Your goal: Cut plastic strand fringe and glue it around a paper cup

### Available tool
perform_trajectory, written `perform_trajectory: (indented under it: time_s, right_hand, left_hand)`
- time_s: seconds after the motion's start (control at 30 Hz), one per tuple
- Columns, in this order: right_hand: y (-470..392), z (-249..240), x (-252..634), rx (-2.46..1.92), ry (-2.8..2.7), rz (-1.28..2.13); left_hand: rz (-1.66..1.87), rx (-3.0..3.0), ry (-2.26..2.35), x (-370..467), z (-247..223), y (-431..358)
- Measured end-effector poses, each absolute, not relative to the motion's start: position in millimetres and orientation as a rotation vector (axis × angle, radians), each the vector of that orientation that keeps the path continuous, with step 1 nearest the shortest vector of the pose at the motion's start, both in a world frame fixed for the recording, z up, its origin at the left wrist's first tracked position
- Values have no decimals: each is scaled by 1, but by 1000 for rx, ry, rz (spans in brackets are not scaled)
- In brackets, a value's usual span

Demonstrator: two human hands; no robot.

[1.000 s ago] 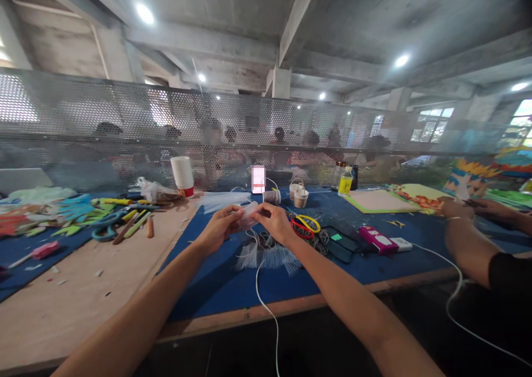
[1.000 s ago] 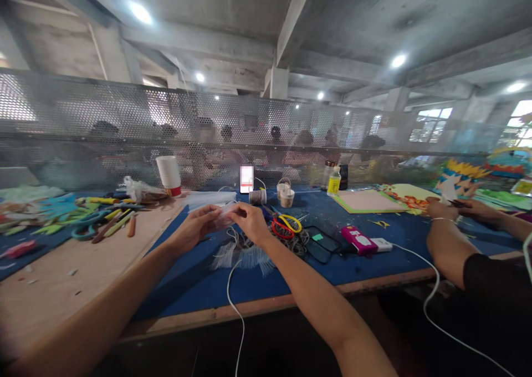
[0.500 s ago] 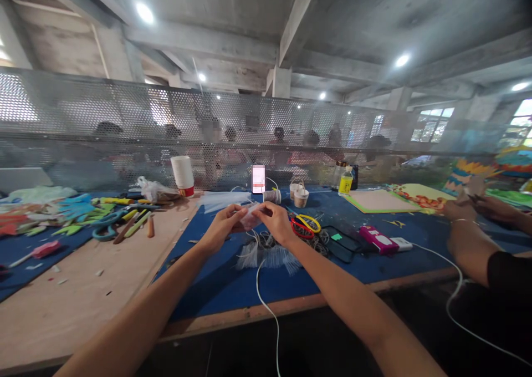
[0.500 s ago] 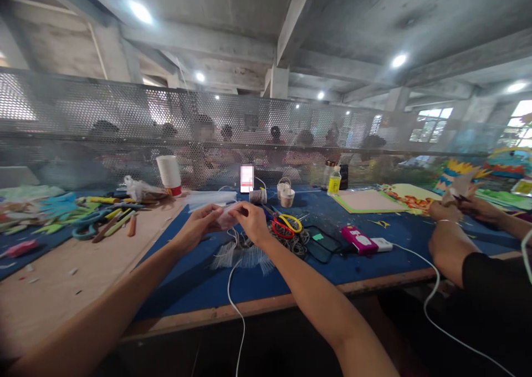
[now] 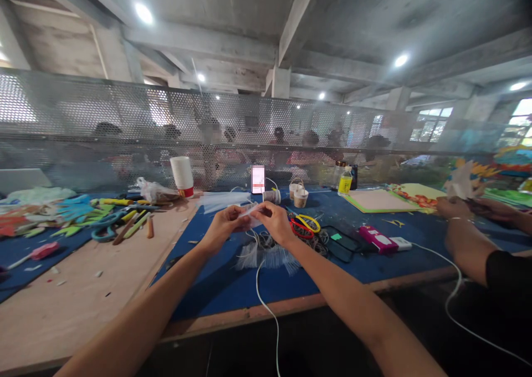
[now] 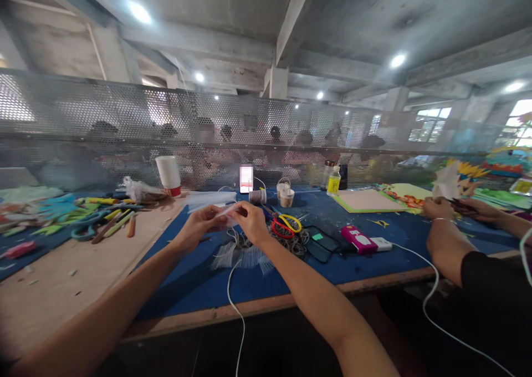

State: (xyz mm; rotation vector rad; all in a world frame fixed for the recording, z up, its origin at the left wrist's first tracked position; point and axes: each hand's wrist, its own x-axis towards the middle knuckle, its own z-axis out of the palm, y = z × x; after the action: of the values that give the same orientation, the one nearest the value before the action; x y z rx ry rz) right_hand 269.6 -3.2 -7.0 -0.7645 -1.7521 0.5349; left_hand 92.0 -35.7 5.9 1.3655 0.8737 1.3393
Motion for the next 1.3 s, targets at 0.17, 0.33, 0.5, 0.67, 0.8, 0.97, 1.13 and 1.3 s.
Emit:
perform_trajectory:
  time_s: [0.17,0.33,0.5,0.67,0.8,0.97,1.13,1.3]
  right_hand:
    - [-5,-6,269,-738,-1748,535]
    - [-8,-4,269,-705,-1754,531]
    - [-8,-3,269,-694,-1766,493]
    - [-8,-4,270,-661,-1809,417]
    - [-9,-5,270,-640,-1828,369]
    - [-8,-6,269,-631,-1813,355]
    - [-6,-5,270,-655,-1802,390]
    - [-5,-5,271,-690,-1789,390]
  left_hand:
    - [1366,1386,890,91,5,-36]
    - [1339,1375,864,88,1,-32]
    - [1283,1382,926,86,3,-31]
    - [1149,1398,1004,83,9,-35]
    - [1139,1285,993,83,11,-36]
    - [1186,1235,885,86,7,-34]
    - [1227,1427,826,85,2,-32]
    - [1214,1488,881,87,3,-32]
